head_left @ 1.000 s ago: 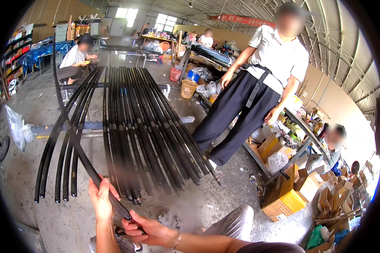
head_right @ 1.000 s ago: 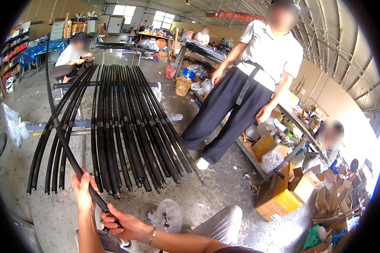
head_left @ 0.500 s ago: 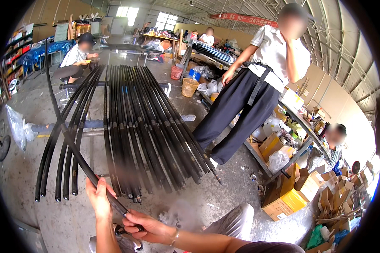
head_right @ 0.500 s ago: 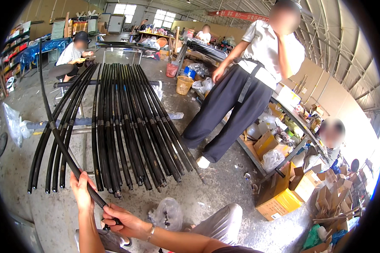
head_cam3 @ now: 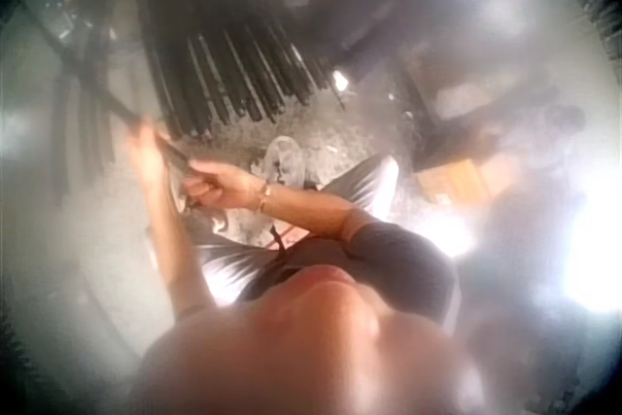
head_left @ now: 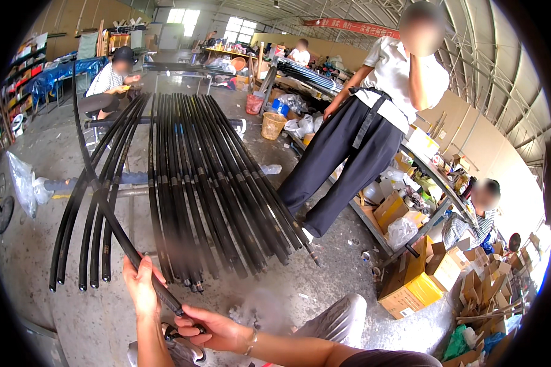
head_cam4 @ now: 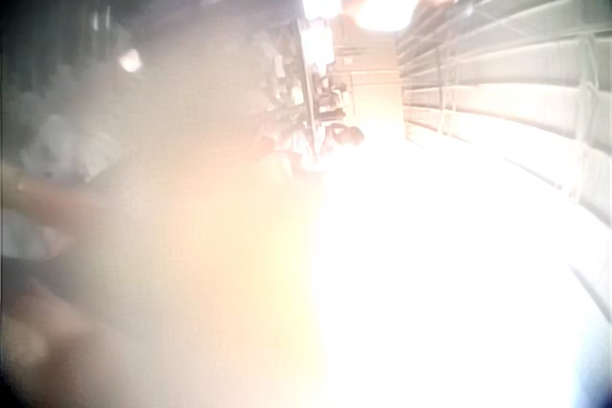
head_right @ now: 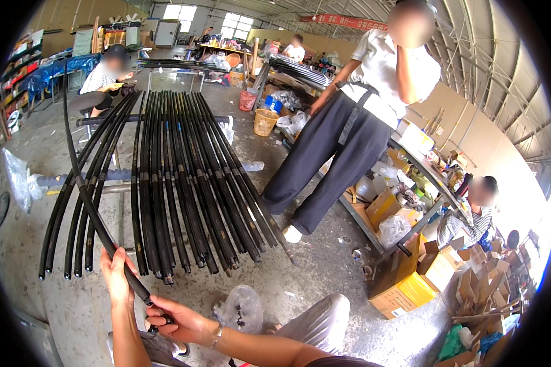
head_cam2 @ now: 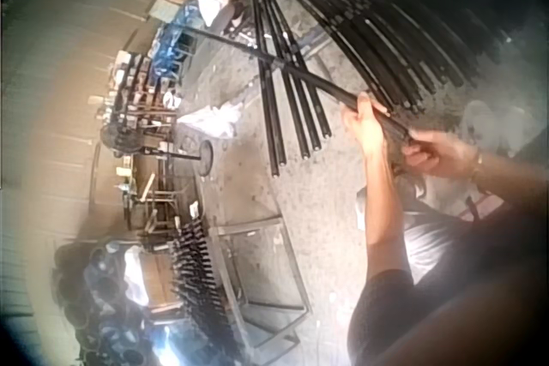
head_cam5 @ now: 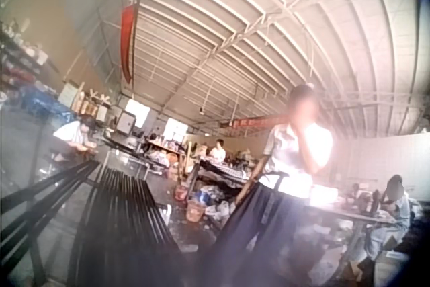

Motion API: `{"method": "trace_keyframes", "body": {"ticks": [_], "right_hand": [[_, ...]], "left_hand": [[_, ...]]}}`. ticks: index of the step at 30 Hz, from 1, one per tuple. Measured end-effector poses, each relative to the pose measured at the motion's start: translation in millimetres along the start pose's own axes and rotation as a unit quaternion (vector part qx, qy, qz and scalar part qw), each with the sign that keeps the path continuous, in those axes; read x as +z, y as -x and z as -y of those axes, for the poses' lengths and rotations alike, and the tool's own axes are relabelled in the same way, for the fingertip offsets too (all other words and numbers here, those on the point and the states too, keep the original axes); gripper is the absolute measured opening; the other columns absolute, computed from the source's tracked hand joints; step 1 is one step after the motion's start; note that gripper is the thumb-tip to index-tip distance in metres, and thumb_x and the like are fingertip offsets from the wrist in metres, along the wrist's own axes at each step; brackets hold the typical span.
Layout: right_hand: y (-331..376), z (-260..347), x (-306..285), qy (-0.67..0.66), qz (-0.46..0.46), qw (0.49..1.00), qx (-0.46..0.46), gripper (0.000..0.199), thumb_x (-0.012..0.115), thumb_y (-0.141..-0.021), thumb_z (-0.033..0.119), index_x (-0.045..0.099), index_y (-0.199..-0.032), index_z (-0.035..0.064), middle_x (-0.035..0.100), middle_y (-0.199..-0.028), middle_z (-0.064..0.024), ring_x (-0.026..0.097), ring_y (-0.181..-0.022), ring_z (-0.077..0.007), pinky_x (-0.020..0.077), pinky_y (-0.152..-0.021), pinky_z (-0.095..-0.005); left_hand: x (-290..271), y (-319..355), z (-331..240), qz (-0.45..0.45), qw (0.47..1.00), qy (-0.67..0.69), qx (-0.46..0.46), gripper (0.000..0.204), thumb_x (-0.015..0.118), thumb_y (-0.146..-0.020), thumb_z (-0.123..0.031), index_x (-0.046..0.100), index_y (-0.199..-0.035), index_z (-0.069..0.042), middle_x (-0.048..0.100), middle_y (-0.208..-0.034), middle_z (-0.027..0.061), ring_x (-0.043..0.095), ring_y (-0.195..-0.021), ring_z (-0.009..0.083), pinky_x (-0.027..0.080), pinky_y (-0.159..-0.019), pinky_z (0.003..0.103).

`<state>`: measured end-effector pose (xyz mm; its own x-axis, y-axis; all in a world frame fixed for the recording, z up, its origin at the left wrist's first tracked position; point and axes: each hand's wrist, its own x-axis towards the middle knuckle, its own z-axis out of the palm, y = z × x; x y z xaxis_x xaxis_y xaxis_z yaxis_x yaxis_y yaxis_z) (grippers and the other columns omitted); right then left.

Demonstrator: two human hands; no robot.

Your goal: The person sits on the floor and repeatedly picks up long black poles, attaches small black caps to the ends, and places them back on a metal rack. The process is repetitive and involves handling the poles one at a time.

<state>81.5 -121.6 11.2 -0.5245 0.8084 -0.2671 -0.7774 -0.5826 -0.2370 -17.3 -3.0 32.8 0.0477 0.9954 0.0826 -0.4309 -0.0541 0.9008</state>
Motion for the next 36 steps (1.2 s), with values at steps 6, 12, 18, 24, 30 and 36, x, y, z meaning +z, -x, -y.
{"method": "trace_keyframes", "body": {"ticks": [6,12,18,24,30,36], "right_hand": [[1,0,1,-0.007,0.023,0.999,0.03,0.042,0.044,-0.094,0.049,0.046,-0.095,0.0079,0.032,-0.073,0.0042,0.032,-0.06,-0.0047,0.0221,-0.04,-0.0165],[-3,-3,-5,-0.032,0.098,0.994,0.037,0.039,0.044,-0.094,0.049,0.045,-0.094,0.0099,0.032,-0.075,0.0046,0.031,-0.059,-0.0045,0.0217,-0.04,-0.0161],[3,0,9,-0.024,0.04,0.999,0.023,0.039,0.044,-0.093,0.05,0.045,-0.095,0.0108,0.032,-0.075,0.0051,0.031,-0.059,-0.0043,0.0218,-0.04,-0.0155],[2,-4,17,-0.027,0.002,1.0,0.002,0.04,0.043,-0.093,0.05,0.046,-0.092,0.011,0.029,-0.071,0.0057,0.029,-0.058,-0.0042,0.0206,-0.04,-0.0157],[-1,-7,11,-0.026,0.035,0.999,0.014,0.046,0.034,-0.094,0.054,0.045,-0.095,0.0087,0.032,-0.077,0.0031,0.027,-0.058,-0.0056,0.0212,-0.04,-0.0153],[0,-5,14,0.02,0.024,1.0,0.001,0.043,0.037,-0.094,0.053,0.045,-0.097,0.0111,0.031,-0.073,0.0046,0.029,-0.059,-0.0047,0.0219,-0.041,-0.0156]], "left_hand": [[0,0,1,0.007,1.0,0.005,-0.01,0.021,0.058,-0.088,-0.022,0.042,-0.092,-0.008,0.046,-0.052,0.0014,0.043,-0.039,0.0104,0.036,-0.036,0.023],[-1,-1,3,0.007,1.0,0.007,-0.016,0.022,0.059,-0.088,-0.022,0.043,-0.092,-0.008,0.047,-0.052,0.0014,0.043,-0.039,0.0102,0.036,-0.036,0.023],[-1,-2,3,0.007,1.0,0.004,-0.017,0.021,0.059,-0.088,-0.021,0.043,-0.092,-0.008,0.047,-0.053,0.0013,0.044,-0.039,0.01,0.036,-0.037,0.023],[-4,-2,4,0.012,1.0,0.01,-0.019,0.018,0.057,-0.088,-0.019,0.043,-0.092,-0.008,0.047,-0.053,0.0011,0.043,-0.038,0.0099,0.036,-0.036,0.022],[-4,-4,7,0.014,1.0,0.008,-0.003,0.016,0.056,-0.089,-0.018,0.044,-0.092,-0.008,0.046,-0.051,0.0013,0.043,-0.037,0.0108,0.035,-0.034,0.023],[-4,-4,8,0.024,0.999,0.019,-0.011,0.018,0.057,-0.088,-0.017,0.044,-0.094,-0.007,0.047,-0.053,0.0008,0.044,-0.038,0.0103,0.035,-0.034,0.022]]}}
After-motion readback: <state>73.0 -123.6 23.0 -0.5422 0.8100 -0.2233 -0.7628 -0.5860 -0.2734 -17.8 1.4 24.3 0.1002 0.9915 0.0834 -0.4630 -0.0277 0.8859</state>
